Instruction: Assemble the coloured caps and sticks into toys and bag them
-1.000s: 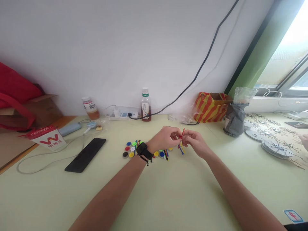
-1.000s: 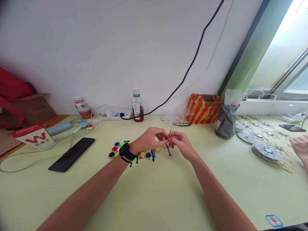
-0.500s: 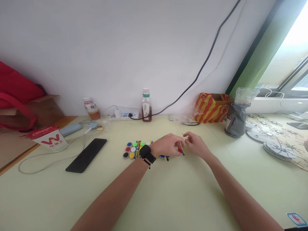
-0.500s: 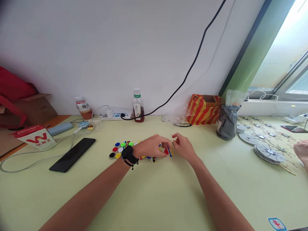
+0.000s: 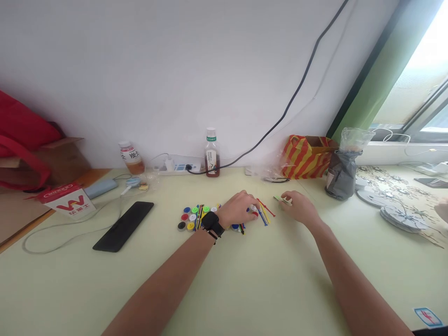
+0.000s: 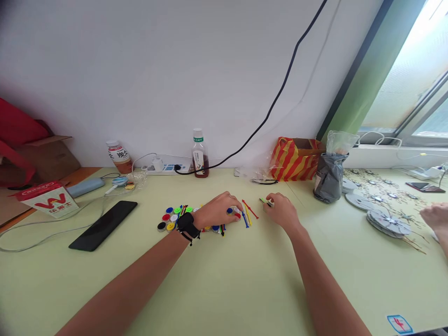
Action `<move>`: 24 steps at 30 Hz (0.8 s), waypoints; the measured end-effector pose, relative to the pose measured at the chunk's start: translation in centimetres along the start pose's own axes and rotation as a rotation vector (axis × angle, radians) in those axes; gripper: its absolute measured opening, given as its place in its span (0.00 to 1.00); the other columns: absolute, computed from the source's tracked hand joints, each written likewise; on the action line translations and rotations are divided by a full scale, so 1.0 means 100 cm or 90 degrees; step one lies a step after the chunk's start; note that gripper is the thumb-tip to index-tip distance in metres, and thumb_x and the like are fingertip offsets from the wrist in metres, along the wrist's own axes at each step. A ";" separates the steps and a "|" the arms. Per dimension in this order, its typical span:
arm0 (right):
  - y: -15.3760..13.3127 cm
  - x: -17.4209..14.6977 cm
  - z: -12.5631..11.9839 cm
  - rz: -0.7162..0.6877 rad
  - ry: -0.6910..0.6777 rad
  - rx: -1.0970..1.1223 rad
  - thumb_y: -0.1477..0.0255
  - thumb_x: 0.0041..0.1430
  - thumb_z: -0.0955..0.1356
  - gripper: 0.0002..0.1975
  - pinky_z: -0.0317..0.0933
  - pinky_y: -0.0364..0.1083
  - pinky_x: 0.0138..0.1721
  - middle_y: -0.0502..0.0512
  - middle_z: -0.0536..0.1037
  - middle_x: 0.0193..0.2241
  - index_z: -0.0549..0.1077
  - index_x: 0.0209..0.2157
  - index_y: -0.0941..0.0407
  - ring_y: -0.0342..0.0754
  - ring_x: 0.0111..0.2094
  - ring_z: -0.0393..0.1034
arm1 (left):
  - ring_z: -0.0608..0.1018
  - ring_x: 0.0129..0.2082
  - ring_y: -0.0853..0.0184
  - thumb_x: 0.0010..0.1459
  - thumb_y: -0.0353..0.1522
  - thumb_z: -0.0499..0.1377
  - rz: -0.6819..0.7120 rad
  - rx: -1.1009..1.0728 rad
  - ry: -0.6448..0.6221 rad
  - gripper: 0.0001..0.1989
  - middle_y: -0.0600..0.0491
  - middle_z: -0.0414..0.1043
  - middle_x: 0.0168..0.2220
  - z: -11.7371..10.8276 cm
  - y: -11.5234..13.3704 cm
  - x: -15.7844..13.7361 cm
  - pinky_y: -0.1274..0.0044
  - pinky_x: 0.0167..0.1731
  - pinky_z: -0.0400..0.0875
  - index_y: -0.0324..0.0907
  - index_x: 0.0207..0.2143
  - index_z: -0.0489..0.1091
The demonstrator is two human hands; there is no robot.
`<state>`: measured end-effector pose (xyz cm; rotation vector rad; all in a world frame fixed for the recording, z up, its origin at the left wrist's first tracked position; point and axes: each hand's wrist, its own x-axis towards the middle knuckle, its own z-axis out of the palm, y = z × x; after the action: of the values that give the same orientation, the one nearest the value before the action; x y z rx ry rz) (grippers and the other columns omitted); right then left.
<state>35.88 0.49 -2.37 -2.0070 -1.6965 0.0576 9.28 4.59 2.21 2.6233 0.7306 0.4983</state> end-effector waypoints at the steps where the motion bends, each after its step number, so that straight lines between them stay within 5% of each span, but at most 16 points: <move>1: 0.003 0.000 0.002 -0.002 -0.009 -0.003 0.67 0.56 0.69 0.10 0.58 0.47 0.32 0.56 0.81 0.38 0.77 0.41 0.52 0.51 0.35 0.72 | 0.75 0.47 0.55 0.56 0.33 0.66 -0.001 0.004 0.000 0.10 0.50 0.79 0.41 0.000 -0.001 0.000 0.68 0.48 0.69 0.46 0.42 0.79; 9: 0.008 0.004 0.007 -0.015 -0.037 0.034 0.75 0.55 0.67 0.08 0.58 0.46 0.31 0.55 0.81 0.35 0.76 0.37 0.53 0.48 0.30 0.71 | 0.75 0.50 0.56 0.60 0.34 0.63 -0.022 -0.038 0.030 0.09 0.50 0.79 0.45 -0.008 0.002 -0.001 0.68 0.50 0.69 0.46 0.43 0.79; 15: 0.003 0.004 -0.004 -0.003 -0.009 0.124 0.71 0.55 0.68 0.07 0.62 0.47 0.31 0.55 0.81 0.36 0.77 0.37 0.53 0.47 0.28 0.72 | 0.76 0.50 0.57 0.60 0.35 0.63 -0.025 -0.055 0.046 0.09 0.50 0.79 0.45 -0.012 0.001 -0.002 0.69 0.49 0.71 0.45 0.43 0.79; 19: -0.009 0.002 -0.016 0.049 -0.038 0.294 0.65 0.56 0.71 0.09 0.66 0.49 0.32 0.57 0.82 0.35 0.78 0.37 0.54 0.50 0.29 0.76 | 0.78 0.44 0.60 0.62 0.37 0.62 -0.024 -0.083 0.070 0.11 0.51 0.80 0.45 -0.015 0.005 0.000 0.70 0.47 0.72 0.45 0.44 0.78; 24: -0.040 -0.007 -0.017 0.068 -0.140 0.627 0.55 0.52 0.76 0.22 0.70 0.53 0.41 0.60 0.83 0.40 0.81 0.43 0.55 0.55 0.40 0.78 | 0.81 0.39 0.62 0.61 0.41 0.64 -0.046 -0.180 0.112 0.18 0.49 0.81 0.41 -0.010 0.012 0.003 0.74 0.40 0.75 0.44 0.50 0.75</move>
<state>32.71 -0.37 0.47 -1.3415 -1.2661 0.9758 9.57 4.02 3.66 2.3036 0.7450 0.7593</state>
